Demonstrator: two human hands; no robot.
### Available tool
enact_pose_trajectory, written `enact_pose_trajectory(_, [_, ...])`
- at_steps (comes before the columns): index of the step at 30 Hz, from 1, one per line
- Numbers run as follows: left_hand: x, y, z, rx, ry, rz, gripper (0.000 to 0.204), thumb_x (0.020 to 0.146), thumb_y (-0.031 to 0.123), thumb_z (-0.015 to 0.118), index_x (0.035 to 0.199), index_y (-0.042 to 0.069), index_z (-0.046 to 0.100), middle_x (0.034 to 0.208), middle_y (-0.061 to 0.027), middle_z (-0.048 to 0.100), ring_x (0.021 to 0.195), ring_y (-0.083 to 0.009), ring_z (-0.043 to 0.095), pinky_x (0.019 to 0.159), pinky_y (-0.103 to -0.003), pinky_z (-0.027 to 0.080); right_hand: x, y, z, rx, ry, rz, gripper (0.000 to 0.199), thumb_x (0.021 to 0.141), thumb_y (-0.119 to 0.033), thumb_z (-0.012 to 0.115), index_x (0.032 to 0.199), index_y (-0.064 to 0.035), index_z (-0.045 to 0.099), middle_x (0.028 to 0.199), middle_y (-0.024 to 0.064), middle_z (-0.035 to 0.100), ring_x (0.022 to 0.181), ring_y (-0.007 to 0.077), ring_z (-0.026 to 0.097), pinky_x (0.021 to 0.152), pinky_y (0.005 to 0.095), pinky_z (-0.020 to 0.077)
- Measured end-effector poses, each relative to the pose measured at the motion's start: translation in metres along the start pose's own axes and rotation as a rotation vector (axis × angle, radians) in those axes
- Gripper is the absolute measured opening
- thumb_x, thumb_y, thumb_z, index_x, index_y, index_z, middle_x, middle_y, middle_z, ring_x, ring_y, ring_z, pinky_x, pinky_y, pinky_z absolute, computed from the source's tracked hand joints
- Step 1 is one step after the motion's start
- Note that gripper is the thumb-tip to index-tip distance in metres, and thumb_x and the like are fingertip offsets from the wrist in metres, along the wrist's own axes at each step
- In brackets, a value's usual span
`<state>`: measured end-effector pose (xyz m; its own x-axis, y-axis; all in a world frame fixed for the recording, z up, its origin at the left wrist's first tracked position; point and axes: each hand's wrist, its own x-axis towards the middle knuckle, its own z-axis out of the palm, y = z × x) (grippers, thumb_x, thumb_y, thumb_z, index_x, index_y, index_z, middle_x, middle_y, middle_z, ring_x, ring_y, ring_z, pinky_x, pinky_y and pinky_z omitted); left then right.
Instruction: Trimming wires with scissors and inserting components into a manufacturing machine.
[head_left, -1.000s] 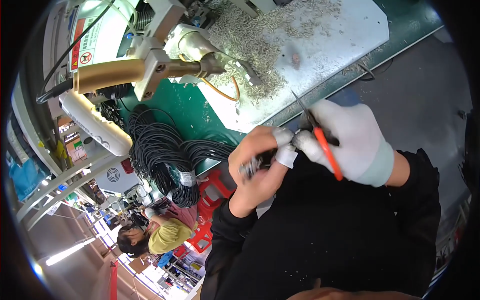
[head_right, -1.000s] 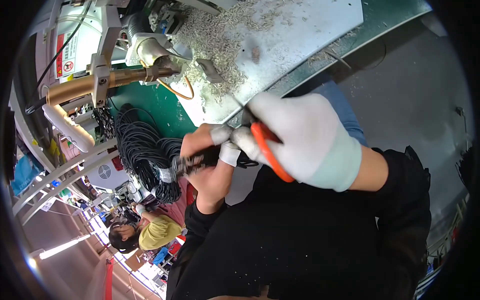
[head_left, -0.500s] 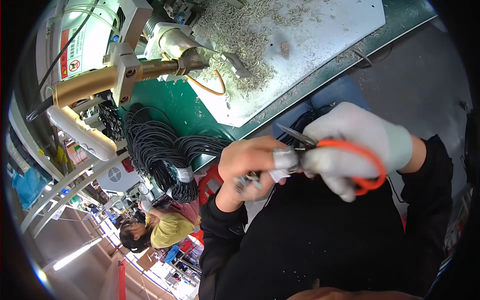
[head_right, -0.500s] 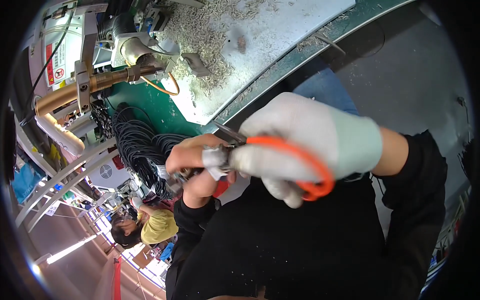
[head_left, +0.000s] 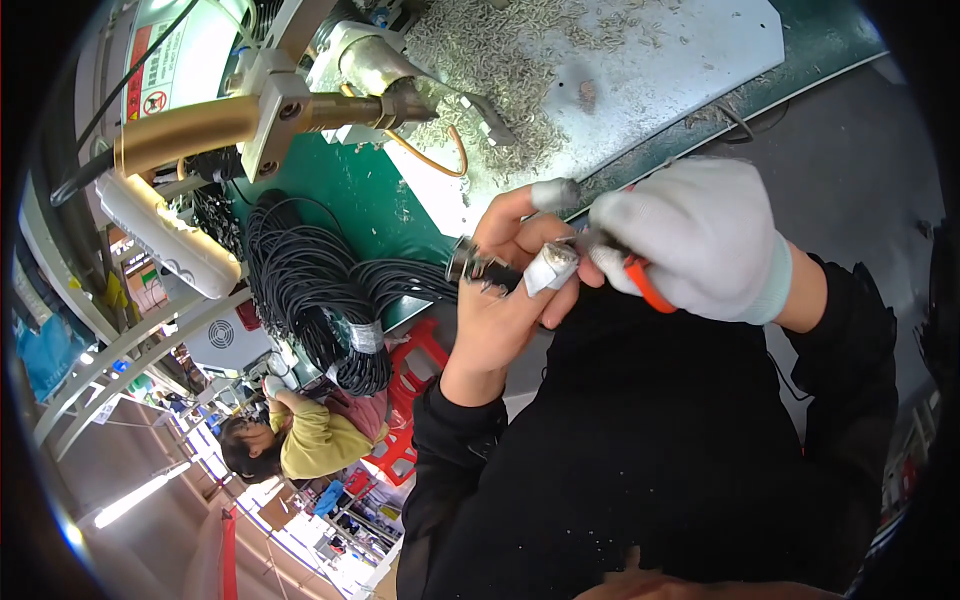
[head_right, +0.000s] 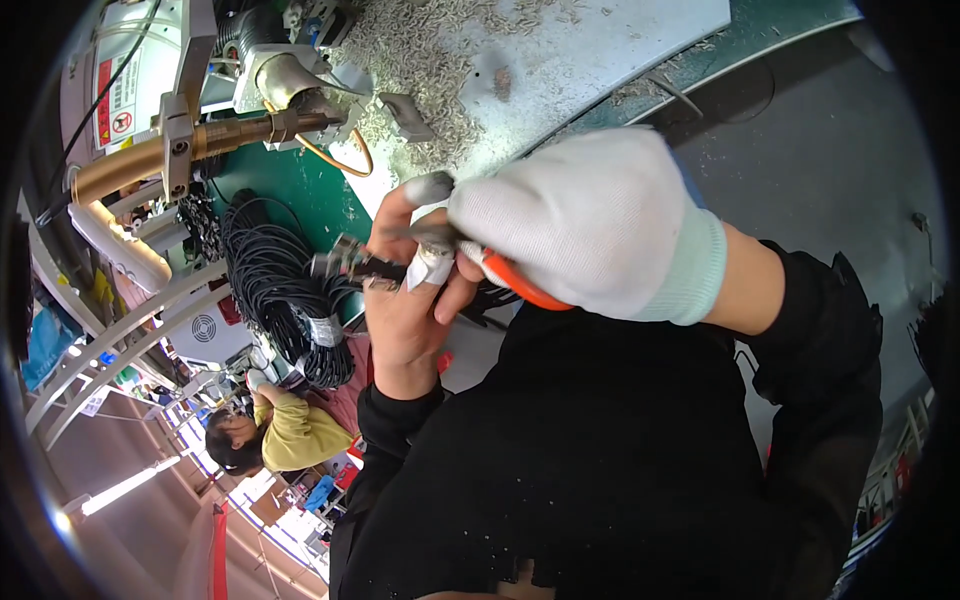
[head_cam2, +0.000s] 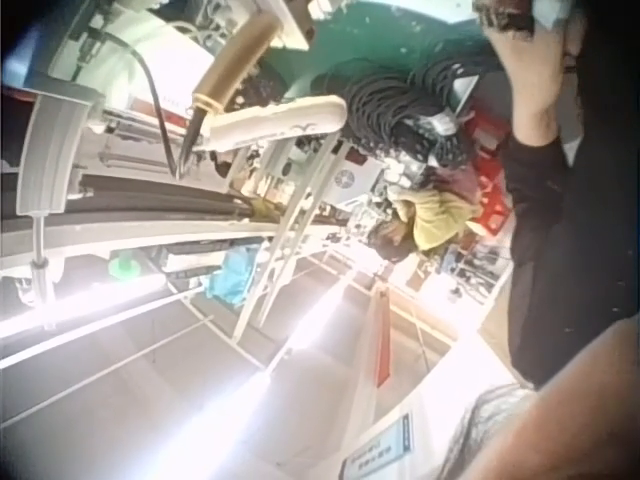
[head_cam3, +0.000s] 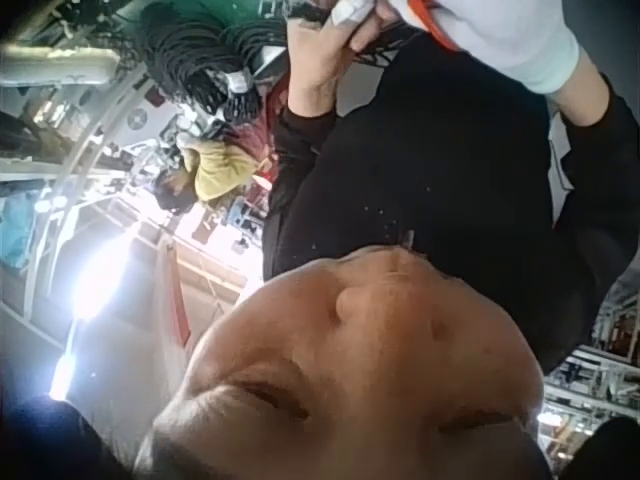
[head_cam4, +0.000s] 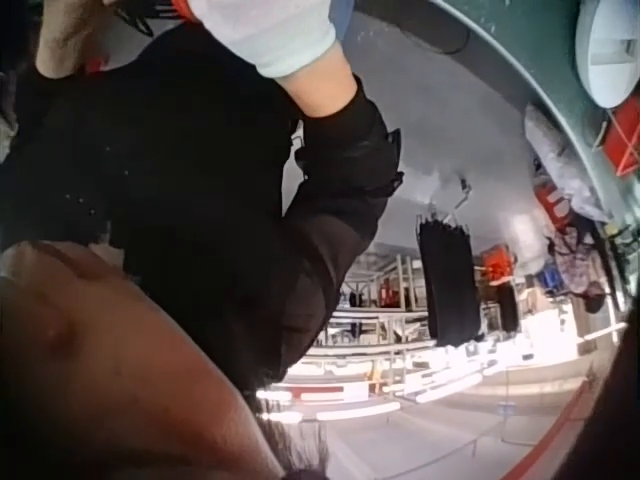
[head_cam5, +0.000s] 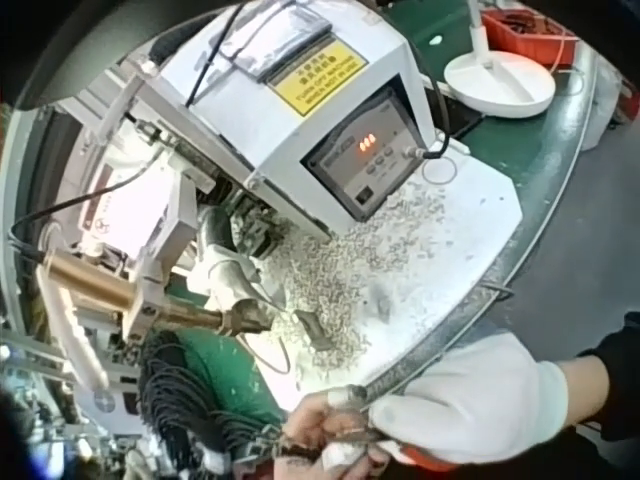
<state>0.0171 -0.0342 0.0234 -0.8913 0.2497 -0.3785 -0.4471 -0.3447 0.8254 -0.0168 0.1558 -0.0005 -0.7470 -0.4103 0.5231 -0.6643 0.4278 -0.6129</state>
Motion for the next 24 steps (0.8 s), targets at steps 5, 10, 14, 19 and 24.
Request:
enact_pose_trajectory(5, [-0.003, 0.002, 0.002, 0.277, 0.161, 0.117, 0.015, 0.081, 0.002, 0.068, 0.092, 0.0, 0.057, 0.075, -0.0007, 0.06, 0.057, -0.0007, 0.046, 0.051, -0.016, 0.035, 0.005, -0.006, -0.012, 0.029, -0.074, 0.091, 0.024, 0.066, -0.018, 0.076, 0.083, -0.0084, 0.061, 0.06, 0.0038, 0.054, 0.052, 0.0199, 0.055, 0.048, 0.0315, 0.0417])
enact_pose_trajectory(10, [-0.002, 0.001, 0.006, 0.534, 0.256, 0.262, 0.017, 0.077, -0.006, 0.066, 0.087, 0.001, 0.055, 0.071, 0.0049, 0.052, 0.059, 0.0018, 0.038, 0.054, -0.014, 0.03, 0.004, -0.018, -0.019, -0.216, -0.111, 0.035, 0.024, 0.068, -0.017, 0.075, 0.087, -0.008, 0.063, 0.059, 0.0037, 0.053, 0.051, 0.0207, 0.055, 0.048, 0.0317, 0.0416])
enact_pose_trajectory(14, [-0.001, 0.001, 0.011, 0.61, 0.282, 0.311, 0.019, 0.075, -0.008, 0.065, 0.085, 0.002, 0.054, 0.068, 0.0065, 0.048, 0.059, 0.0018, 0.036, 0.055, -0.014, 0.029, -0.005, -0.019, -0.02, -0.301, -0.241, 0.099, 0.024, 0.069, -0.016, 0.075, 0.088, -0.0072, 0.064, 0.06, 0.0038, 0.052, 0.052, 0.0216, 0.055, 0.048, 0.0319, 0.0415])
enact_pose_trajectory(19, [-0.002, -0.003, 0.009, 0.625, 0.299, 0.33, 0.02, 0.073, -0.007, 0.067, 0.082, 0.003, 0.053, 0.067, 0.0071, 0.047, 0.059, 0.0018, 0.035, 0.054, -0.015, 0.029, -0.01, -0.017, -0.022, -0.088, -0.225, 0.191, 0.024, 0.069, -0.015, 0.074, 0.089, -0.0064, 0.063, 0.061, 0.0051, 0.053, 0.051, 0.0233, 0.054, 0.047, 0.0322, 0.0417])
enact_pose_trajectory(24, [-0.002, -0.006, 0.011, 0.648, 0.273, 0.361, 0.02, 0.072, -0.005, 0.069, 0.081, 0.003, 0.053, 0.067, 0.0074, 0.047, 0.059, 0.0017, 0.035, 0.052, -0.015, 0.028, -0.007, -0.02, -0.023, -0.126, -0.216, 0.158, 0.024, 0.069, -0.014, 0.074, 0.089, -0.0054, 0.063, 0.061, 0.007, 0.055, 0.051, 0.024, 0.056, 0.046, 0.0325, 0.0416])
